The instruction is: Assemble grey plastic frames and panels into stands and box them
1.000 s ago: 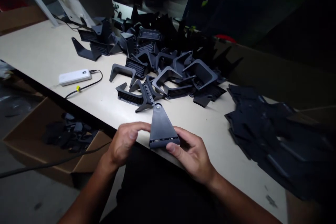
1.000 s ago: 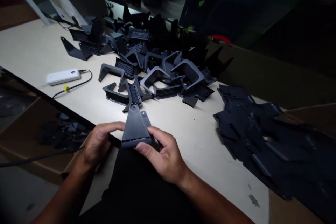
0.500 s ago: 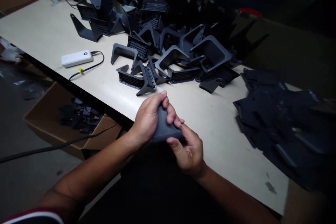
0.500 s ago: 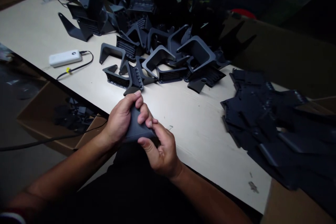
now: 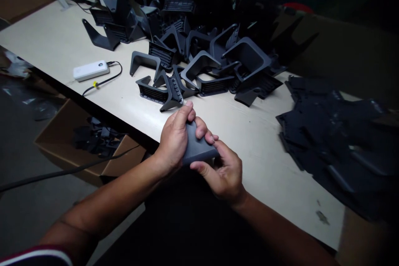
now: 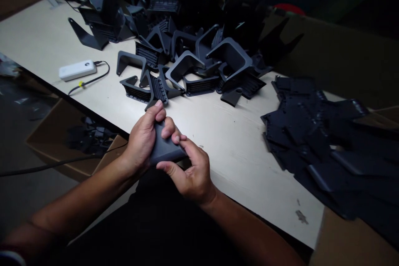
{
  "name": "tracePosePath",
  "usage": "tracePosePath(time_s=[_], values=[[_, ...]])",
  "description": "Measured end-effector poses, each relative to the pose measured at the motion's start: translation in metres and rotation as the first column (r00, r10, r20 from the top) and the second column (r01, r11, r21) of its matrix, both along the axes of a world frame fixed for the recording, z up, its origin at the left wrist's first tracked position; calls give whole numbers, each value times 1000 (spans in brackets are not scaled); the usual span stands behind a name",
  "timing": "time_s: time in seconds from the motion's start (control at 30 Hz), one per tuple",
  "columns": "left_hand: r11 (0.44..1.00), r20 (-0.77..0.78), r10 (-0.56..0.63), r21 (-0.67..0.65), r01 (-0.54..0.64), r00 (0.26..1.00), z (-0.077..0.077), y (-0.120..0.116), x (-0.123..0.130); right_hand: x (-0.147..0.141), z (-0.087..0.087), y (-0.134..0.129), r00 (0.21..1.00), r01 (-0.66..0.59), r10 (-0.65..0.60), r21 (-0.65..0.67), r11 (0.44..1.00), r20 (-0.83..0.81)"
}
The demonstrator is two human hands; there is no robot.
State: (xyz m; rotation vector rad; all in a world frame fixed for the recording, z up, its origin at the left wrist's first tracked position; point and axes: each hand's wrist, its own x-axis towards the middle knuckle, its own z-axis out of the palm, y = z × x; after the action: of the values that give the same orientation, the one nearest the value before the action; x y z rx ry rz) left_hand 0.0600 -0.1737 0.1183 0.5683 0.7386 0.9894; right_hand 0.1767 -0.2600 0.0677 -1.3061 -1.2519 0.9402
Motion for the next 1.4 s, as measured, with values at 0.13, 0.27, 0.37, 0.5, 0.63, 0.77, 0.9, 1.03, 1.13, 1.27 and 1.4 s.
tracePosePath(time_s=[0.13,0.27,0.37,0.5,0.63,0.77,0.9,1.03,1.13,1.27,1.4], values=[[1000,-20,20,-19,-20,1000,7,-1,1,2,8,0,999,-41,41,1,999,1],[999,19,-6,-47,7,1000,5,3,3,9,13,4,999,-48,48,-20,999,19],[994,72,22,-106,-14,997,1,7,1,19,13,9,992,-106,106,1,994,67],[967,160,102,-247,-60,982,0,15,-6,38,1,13,976,-164,156,40,986,155],[917,196,166,-391,-78,966,-8,25,-8,39,-19,9,987,-105,98,45,994,125],[945,25,137,-302,-124,990,-28,32,-9,33,-21,9,998,30,-31,13,999,55],[964,-277,233,194,-183,932,-41,31,-21,34,-8,15,998,44,-48,-97,994,-35],[919,-346,119,392,29,931,-41,27,-33,30,3,21,993,35,-47,-101,994,-112],[934,-333,71,352,54,940,-43,26,-35,27,10,27,995,43,-49,-68,997,-90],[962,-319,62,271,28,946,-51,27,-36,36,17,45,998,-44,38,-135,990,-47],[943,-407,-177,190,272,896,-57,28,-44,52,19,63,969,-241,248,-277,930,-9]])
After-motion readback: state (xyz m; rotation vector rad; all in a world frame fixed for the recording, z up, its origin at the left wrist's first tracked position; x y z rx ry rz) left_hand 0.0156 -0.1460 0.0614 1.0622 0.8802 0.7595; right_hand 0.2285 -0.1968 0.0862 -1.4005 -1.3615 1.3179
